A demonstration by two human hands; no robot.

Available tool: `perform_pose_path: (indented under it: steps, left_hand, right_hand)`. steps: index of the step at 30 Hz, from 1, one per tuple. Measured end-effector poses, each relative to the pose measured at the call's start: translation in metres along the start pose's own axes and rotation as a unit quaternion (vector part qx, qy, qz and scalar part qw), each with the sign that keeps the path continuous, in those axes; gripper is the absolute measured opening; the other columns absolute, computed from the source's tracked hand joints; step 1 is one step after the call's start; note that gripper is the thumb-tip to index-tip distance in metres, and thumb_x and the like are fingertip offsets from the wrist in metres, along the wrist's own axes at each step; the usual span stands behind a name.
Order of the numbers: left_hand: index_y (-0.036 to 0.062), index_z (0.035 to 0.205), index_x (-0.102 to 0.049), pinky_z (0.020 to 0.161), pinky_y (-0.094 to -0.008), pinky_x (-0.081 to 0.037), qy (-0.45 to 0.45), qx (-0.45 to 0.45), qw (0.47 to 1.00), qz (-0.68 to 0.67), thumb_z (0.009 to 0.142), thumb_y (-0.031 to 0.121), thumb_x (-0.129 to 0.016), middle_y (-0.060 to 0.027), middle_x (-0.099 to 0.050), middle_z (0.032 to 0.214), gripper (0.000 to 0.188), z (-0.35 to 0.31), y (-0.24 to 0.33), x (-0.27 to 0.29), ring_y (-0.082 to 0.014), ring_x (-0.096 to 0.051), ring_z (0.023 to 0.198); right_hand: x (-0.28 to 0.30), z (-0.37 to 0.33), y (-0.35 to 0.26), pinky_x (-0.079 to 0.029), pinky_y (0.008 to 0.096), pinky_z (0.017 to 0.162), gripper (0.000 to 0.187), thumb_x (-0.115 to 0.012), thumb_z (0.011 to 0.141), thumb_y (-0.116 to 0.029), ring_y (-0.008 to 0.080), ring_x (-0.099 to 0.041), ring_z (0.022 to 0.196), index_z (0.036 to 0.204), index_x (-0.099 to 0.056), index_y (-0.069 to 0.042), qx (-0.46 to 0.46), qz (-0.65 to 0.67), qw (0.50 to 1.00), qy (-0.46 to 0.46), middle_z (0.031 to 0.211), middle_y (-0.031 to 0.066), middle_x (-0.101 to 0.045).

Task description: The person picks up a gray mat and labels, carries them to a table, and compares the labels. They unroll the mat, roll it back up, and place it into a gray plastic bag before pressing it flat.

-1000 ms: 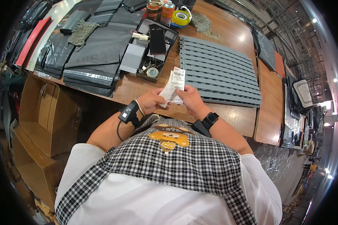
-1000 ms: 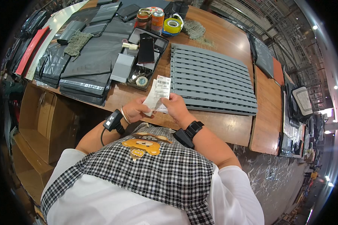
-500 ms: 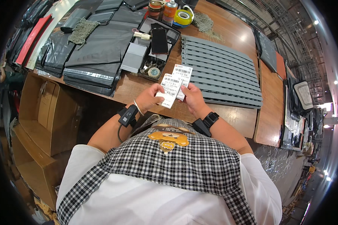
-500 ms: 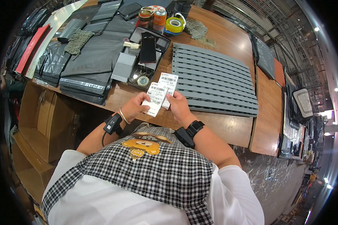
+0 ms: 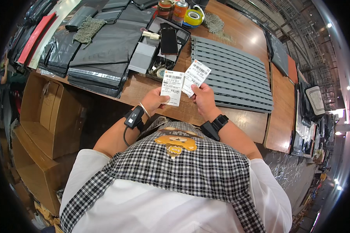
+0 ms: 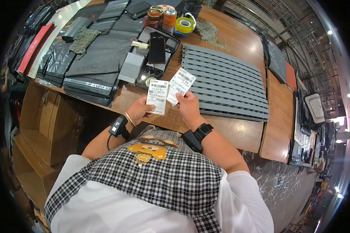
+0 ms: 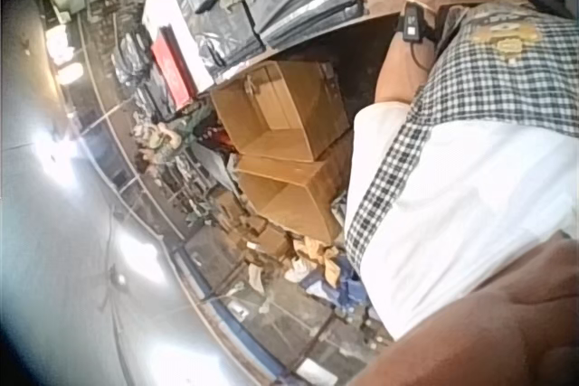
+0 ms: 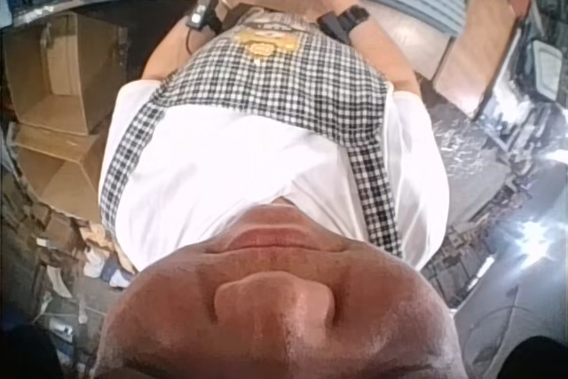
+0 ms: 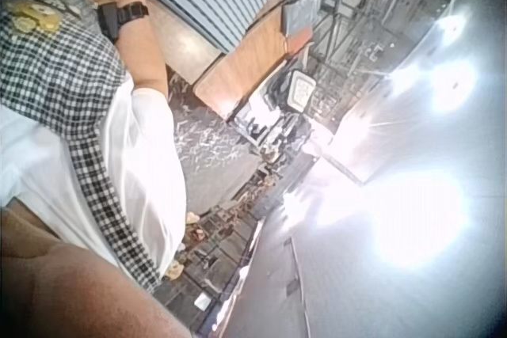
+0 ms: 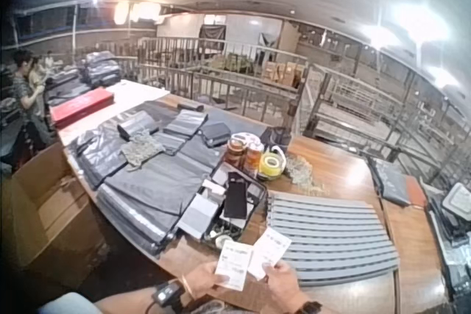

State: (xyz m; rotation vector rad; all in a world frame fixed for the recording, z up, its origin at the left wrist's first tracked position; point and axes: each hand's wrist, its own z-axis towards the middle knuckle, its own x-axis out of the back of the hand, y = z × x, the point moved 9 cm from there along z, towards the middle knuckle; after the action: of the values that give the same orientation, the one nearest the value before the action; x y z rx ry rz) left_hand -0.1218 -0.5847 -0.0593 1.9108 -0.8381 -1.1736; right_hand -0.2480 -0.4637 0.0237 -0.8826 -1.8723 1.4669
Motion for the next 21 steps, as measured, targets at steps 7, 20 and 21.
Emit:
perform_pose_path:
  steps: [7,20,21]
  left_hand:
    - [0.0071,0.122,-0.057,0.053,-0.0199,-0.044,-0.012,-0.012,1.0,-0.004,0.093,0.006,-0.054,-0.0029,-0.067,0.1,0.028,0.0,-0.004,0.006,-0.0061,-0.054,0.066]
    - [0.0045,0.105,-0.059,0.042,-0.0212,-0.027,0.008,0.262,0.964,0.053,0.098,0.017,-0.052,-0.0042,-0.062,0.078,0.016,0.025,-0.1,0.055,-0.0054,-0.037,0.05]
    - [0.0041,0.1,-0.059,0.042,-0.0212,-0.024,0.007,0.331,0.943,0.018,0.098,0.018,-0.052,-0.0034,-0.06,0.075,0.016,0.025,-0.111,0.057,-0.0053,-0.033,0.049]
  right_hand:
    - [-0.009,-0.004,-0.009,-0.041,0.0219,0.049,0.015,-0.059,0.095,-0.012,0.0062,-0.05,0.056,0.1,-0.063,0.002,-0.011,-0.039,0.999,-0.025,0.081,0.0045,-0.065]
    - [0.002,-0.021,0.051,-0.046,0.0231,0.058,0.018,-0.058,0.096,-0.022,0.009,-0.055,0.065,0.09,-0.061,-0.005,-0.162,-0.205,0.952,-0.158,0.079,0.0028,-0.063]
    - [0.011,-0.022,0.054,-0.046,0.0232,0.06,0.018,-0.058,0.096,-0.022,0.009,-0.055,0.067,0.09,-0.06,-0.006,-0.165,-0.201,0.953,-0.153,0.079,0.0027,-0.062]
